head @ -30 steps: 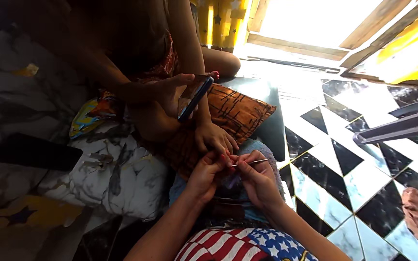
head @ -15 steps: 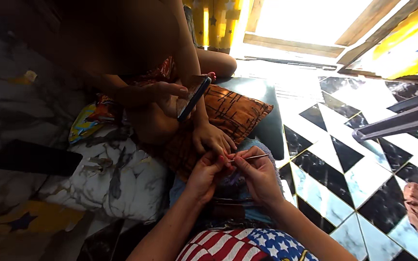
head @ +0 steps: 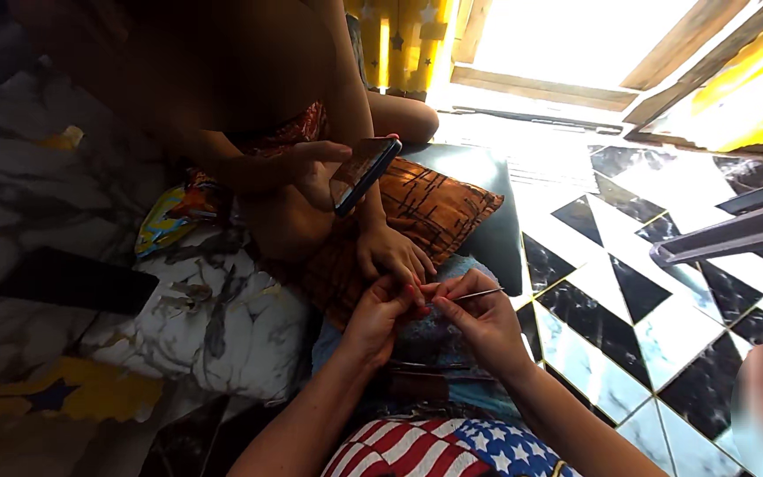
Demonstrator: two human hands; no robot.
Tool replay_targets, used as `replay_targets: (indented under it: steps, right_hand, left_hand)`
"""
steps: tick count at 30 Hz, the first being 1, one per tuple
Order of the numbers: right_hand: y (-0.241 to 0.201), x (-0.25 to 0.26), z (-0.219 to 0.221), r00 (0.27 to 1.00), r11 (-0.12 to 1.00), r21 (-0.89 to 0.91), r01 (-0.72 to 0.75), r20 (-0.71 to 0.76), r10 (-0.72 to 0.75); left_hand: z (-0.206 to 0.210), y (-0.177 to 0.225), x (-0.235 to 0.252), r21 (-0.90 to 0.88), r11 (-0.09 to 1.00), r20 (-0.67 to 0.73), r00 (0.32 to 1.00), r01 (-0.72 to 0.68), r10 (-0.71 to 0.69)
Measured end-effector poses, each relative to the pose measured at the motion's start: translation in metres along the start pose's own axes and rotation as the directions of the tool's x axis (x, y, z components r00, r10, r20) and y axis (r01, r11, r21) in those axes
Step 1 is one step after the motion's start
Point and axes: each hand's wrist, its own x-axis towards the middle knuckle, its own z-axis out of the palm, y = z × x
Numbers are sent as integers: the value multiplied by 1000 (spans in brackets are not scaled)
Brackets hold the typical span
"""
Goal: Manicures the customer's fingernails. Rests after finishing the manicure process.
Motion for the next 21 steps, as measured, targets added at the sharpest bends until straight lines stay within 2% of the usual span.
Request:
replay_targets:
  steps: [6,11,16,21]
  right_hand:
    - [-4,7,2,1000,998,-68,15,-21,-16]
    - [-7,2,-3,997,988,-143,49,61,-41]
    - [-8,8,1,998,982,-175,66,18,-64]
    - [-6,3,-3,991,968,-221,120,91,-102]
  left_hand:
    - [2,-1,0,4,1000,-19,1000,-6,6]
    - [0,-2,1,26,1000,-8,1000,-16,16]
    - [3,-1,0,22,1000,-26,1000,-16,17]
    - [1,-2,1,34,999,-17,999,-27,27]
